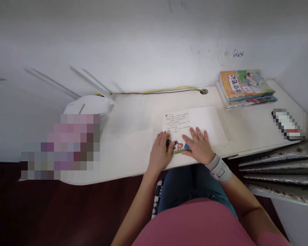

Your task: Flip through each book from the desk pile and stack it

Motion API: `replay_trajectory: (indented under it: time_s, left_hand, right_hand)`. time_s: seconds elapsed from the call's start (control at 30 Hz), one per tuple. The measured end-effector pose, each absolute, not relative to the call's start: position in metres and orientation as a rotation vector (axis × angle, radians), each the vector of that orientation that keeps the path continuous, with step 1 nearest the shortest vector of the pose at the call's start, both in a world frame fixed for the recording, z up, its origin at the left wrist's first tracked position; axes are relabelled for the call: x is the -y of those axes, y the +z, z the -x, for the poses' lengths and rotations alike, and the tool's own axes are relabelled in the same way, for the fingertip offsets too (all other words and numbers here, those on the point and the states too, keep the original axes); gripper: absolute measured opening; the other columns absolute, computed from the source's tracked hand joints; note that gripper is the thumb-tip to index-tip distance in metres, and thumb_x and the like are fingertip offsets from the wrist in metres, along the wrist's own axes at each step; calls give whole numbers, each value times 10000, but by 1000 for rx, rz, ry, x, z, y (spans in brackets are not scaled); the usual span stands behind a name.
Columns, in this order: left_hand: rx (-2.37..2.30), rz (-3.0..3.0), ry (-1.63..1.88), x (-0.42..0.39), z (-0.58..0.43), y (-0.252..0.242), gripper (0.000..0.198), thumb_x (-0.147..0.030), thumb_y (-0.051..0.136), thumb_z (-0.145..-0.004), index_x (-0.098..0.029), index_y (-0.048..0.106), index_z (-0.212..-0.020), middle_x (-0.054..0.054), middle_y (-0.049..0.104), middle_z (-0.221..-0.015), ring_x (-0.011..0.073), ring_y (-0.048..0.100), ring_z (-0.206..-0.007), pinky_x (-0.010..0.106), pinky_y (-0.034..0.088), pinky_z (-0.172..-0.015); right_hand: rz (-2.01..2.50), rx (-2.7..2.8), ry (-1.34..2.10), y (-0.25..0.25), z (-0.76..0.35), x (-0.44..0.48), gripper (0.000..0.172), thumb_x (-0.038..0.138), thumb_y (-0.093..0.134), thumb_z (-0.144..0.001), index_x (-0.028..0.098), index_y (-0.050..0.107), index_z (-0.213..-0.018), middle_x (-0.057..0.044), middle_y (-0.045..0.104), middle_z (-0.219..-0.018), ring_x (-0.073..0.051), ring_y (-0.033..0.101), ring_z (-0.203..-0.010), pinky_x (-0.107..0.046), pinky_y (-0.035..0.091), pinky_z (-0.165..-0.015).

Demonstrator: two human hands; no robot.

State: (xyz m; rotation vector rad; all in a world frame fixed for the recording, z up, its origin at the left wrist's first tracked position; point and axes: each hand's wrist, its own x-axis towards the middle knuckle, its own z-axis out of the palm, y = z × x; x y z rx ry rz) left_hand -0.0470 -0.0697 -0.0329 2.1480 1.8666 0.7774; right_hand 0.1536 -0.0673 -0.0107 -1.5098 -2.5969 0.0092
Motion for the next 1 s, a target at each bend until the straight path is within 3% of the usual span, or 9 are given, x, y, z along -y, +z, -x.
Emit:
replay_trajectory:
  time_s: [0.27, 0.47, 0.63, 0.73, 0.83, 1.0]
  left_hand:
    - [-1927, -2284, 616, 71, 45, -32, 659, -501, 393, -925, -38, 406, -1395, 277, 392, -1450, 375, 320, -1386, 545, 331, -1084]
    - [-1913, -2303, 640, 72, 45, -33, 659, -516, 430, -908, -64, 424, -1387, 264, 381, -1462, 383, 321, -1385, 557, 325, -1084]
    - [-1867, -2216, 765, 72, 48, -35, 706, -533, 458, -892, -74, 353, -1417, 249, 390, -1464, 369, 308, -1394, 561, 333, -1085]
    - [-1904, -2103, 829, 73, 48, -31, 670, -502, 435, -909, -55, 351, -1401, 240, 458, -1414, 365, 357, -1368, 547, 368, -1066]
    - [-1864, -2117, 832, 73, 47, -25, 527, -446, 436, -920, -120, 437, -1333, 173, 555, -1332, 340, 420, -1326, 534, 373, -1065]
    - [-1845, -2182, 776, 73, 47, -25, 477, -433, 448, -918, -148, 470, -1301, 149, 581, -1313, 314, 407, -1342, 535, 328, -1100]
  right_hand:
    - [1507, 2572, 1, -13, -157, 67, 682, 639, 427, -871, 260, 404, -1438, -191, 256, -1549, -410, 213, -1414, -632, 211, -1068]
    - [1487, 2539, -32, -16, -158, 68, 669, 629, 443, -872, 258, 421, -1427, -182, 277, -1544, -394, 220, -1416, -612, 205, -1079]
    - [1477, 2491, -54, -17, -159, 70, 644, 613, 444, -881, 229, 461, -1397, -182, 322, -1524, -371, 249, -1410, -589, 196, -1092]
    - [1469, 2475, -62, -19, -159, 71, 628, 597, 450, -887, 217, 473, -1386, -183, 340, -1515, -358, 267, -1404, -575, 198, -1097]
    - [1472, 2461, -63, -19, -159, 72, 630, 595, 459, -884, 208, 478, -1380, -190, 347, -1509, -359, 274, -1402, -571, 212, -1094]
    - [1478, 2434, -69, -18, -159, 73, 641, 597, 478, -873, 179, 502, -1359, -217, 374, -1486, -358, 293, -1396, -551, 229, -1098]
